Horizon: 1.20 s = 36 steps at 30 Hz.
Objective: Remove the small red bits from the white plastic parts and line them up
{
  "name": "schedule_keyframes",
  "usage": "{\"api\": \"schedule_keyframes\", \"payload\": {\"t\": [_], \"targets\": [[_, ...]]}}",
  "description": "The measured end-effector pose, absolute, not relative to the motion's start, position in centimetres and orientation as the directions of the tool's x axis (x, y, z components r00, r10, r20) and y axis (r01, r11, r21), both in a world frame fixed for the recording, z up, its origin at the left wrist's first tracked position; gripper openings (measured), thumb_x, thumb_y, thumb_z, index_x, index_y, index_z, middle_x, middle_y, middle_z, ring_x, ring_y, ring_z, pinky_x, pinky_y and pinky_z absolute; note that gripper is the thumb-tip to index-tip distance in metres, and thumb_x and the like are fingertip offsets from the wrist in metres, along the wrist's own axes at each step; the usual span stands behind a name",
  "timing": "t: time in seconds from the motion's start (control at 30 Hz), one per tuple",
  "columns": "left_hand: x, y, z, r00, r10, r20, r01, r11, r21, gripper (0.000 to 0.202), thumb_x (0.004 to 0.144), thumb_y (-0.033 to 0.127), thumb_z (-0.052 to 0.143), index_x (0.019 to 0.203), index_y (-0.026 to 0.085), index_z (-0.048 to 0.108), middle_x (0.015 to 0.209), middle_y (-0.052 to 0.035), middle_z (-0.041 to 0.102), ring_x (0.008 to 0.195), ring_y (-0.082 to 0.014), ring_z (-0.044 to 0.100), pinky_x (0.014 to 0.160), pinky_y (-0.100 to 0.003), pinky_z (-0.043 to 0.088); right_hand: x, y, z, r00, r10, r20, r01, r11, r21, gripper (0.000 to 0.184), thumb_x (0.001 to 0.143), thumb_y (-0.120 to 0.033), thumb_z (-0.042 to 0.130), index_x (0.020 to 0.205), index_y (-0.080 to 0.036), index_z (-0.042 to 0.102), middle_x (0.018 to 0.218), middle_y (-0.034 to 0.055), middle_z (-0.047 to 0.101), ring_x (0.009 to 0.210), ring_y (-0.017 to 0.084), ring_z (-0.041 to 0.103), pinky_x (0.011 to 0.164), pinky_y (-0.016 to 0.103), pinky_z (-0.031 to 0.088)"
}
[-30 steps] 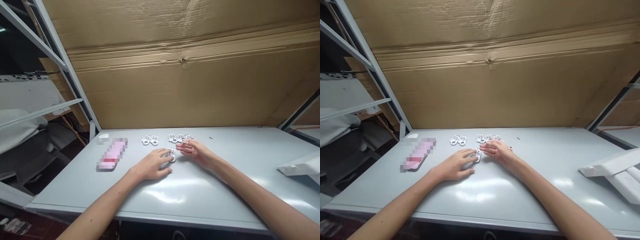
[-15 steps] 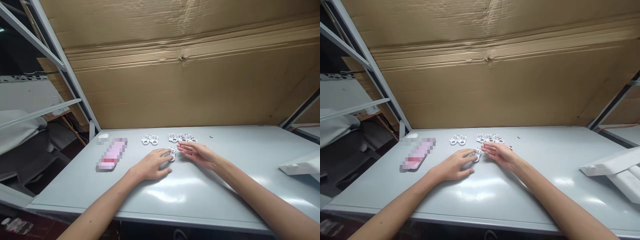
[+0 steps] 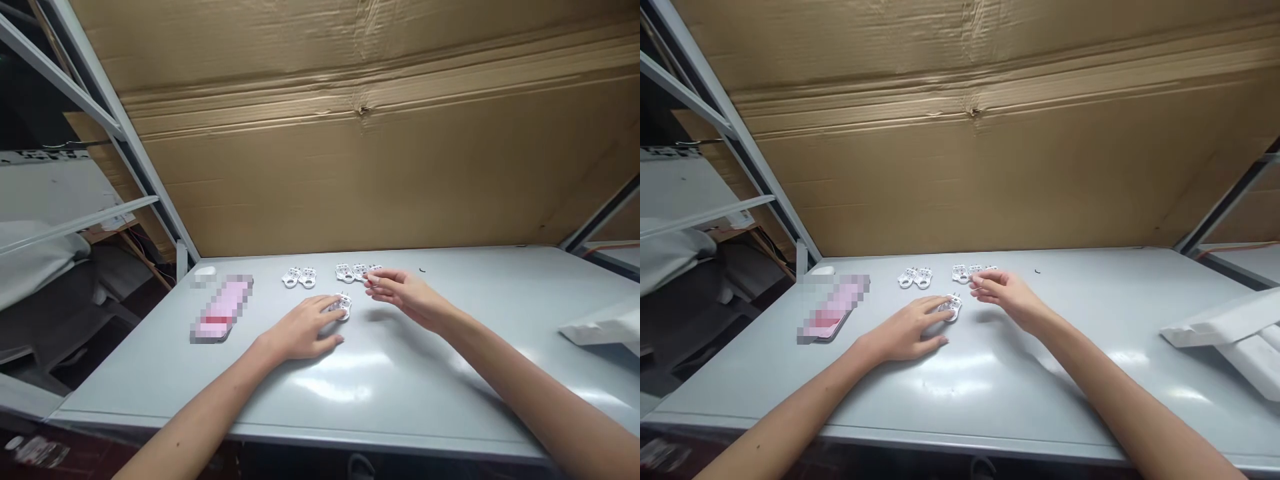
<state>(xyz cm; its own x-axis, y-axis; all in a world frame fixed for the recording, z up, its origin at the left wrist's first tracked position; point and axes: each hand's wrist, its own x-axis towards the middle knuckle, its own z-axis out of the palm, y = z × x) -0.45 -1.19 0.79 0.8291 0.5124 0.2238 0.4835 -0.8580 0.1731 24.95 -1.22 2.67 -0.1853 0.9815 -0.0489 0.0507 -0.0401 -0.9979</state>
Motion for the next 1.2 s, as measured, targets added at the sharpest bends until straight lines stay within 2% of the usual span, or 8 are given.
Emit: {"api": "schedule_keyframes", "payload": {"t": [0.07, 0.17, 0.3, 0.53, 0.73, 0.83, 0.93, 1.2], "targets": [[-0.4, -1.2, 0.9, 0.828, 0.512, 0.229, 0.483, -0.858, 0.171, 0.038, 0.094, 0.035, 0.058, 0.13, 0.02, 0.059, 0.147, -0.0139, 0.048, 0.134, -0.0304, 0.046, 0.11, -0.045, 0.04, 25.8, -1.3, 3.3, -0.169, 0.981, 0.092, 0.308, 0.142, -0.941, 0.031, 0.083, -0.049, 0.067, 0.095, -0.021, 0.073, 0.107, 0.0086, 0.073, 0.096, 0.025, 0.068, 0.087, 0.038, 0.053], [-0.4, -1.3, 1.1, 0.827, 0.507, 0.244, 0.477, -0.862, 0.174, 0.035, 0.094, 0.033, 0.058, 0.126, 0.019, 0.061, 0.144, -0.0148, 0.05, 0.132, -0.0304, 0.048, 0.108, -0.045, 0.041, 27.3, -1.1, 3.7, -0.224, 0.942, 0.249, 0.65, 0.335, -0.682, 0.028, 0.088, -0.045, 0.056, 0.09, -0.024, 0.073, 0.097, 0.0063, 0.074, 0.085, 0.024, 0.066, 0.073, 0.035, 0.049], [-0.3, -1.2, 1.2, 0.821, 0.502, 0.271, 0.471, -0.865, 0.174, 0.029, 0.094, 0.03, 0.059, 0.12, 0.018, 0.064, 0.139, -0.0146, 0.056, 0.128, -0.03, 0.052, 0.106, -0.044, 0.043, 28.9, -0.6, 3.3, -0.3, 0.938, 0.173, 0.817, 0.346, -0.461, 0.023, 0.086, -0.037, 0.053, 0.075, -0.024, 0.069, 0.078, 0.0032, 0.071, 0.067, 0.02, 0.06, 0.06, 0.031, 0.042], [-0.3, -0.9, 1.0, 0.818, 0.463, 0.34, 0.425, -0.886, 0.184, 0.022, 0.097, 0.026, 0.052, 0.112, 0.021, 0.068, 0.13, -0.0095, 0.064, 0.122, -0.0246, 0.057, 0.105, -0.041, 0.044, 30.1, -0.6, 2.9, -0.186, 0.98, 0.075, 0.926, 0.2, -0.319, 0.016, 0.078, -0.028, 0.054, 0.068, -0.024, 0.066, 0.079, 0.0048, 0.072, 0.065, 0.02, 0.061, 0.054, 0.029, 0.038], [-0.4, -1.0, 1.2, 0.839, 0.459, 0.294, 0.402, -0.885, 0.234, 0.026, 0.099, 0.028, 0.049, 0.115, 0.02, 0.068, 0.119, -0.0057, 0.071, 0.114, -0.0219, 0.063, 0.102, -0.038, 0.046, 30.4, -0.2, 2.6, -0.126, 0.975, 0.181, 0.93, 0.179, -0.32, 0.022, 0.082, -0.025, 0.05, 0.089, -0.026, 0.07, 0.089, 0.006, 0.074, 0.076, 0.025, 0.065, 0.059, 0.032, 0.043], [-0.5, -1.0, 1.5, 0.841, 0.478, 0.252, 0.431, -0.875, 0.219, 0.027, 0.099, 0.029, 0.05, 0.119, 0.02, 0.066, 0.124, -0.0072, 0.069, 0.118, -0.0239, 0.062, 0.103, -0.039, 0.044, 29.1, -0.2, 2.1, -0.161, 0.944, 0.287, 0.885, 0.267, -0.381, 0.026, 0.087, -0.026, 0.047, 0.102, -0.026, 0.069, 0.109, 0.0064, 0.073, 0.095, 0.028, 0.066, 0.077, 0.038, 0.05], [-0.7, -0.8, 1.6, 0.83, 0.516, 0.214, 0.482, -0.855, 0.191, 0.033, 0.098, 0.032, 0.051, 0.126, 0.018, 0.062, 0.131, -0.0097, 0.064, 0.122, -0.0257, 0.059, 0.106, -0.04, 0.042, 26.8, -0.7, 1.3, -0.358, 0.878, 0.318, 0.786, 0.467, -0.405, 0.031, 0.093, -0.028, 0.044, 0.115, -0.026, 0.066, 0.12, 0.0071, 0.069, 0.107, 0.028, 0.063, 0.092, 0.043, 0.049], [-1.2, 0.0, 0.8, 0.774, 0.618, 0.14, 0.604, -0.786, 0.13, 0.062, 0.099, 0.053, 0.046, 0.147, 0.015, 0.041, 0.149, -0.0137, 0.046, 0.139, -0.0268, 0.042, 0.12, -0.044, 0.022, 23.4, -1.8, -0.7, -0.546, 0.78, 0.306, 0.675, 0.626, -0.391, 0.029, 0.098, -0.029, 0.042, 0.113, -0.023, 0.066, 0.118, 0.0124, 0.066, 0.11, 0.029, 0.06, 0.096, 0.046, 0.048]]}}
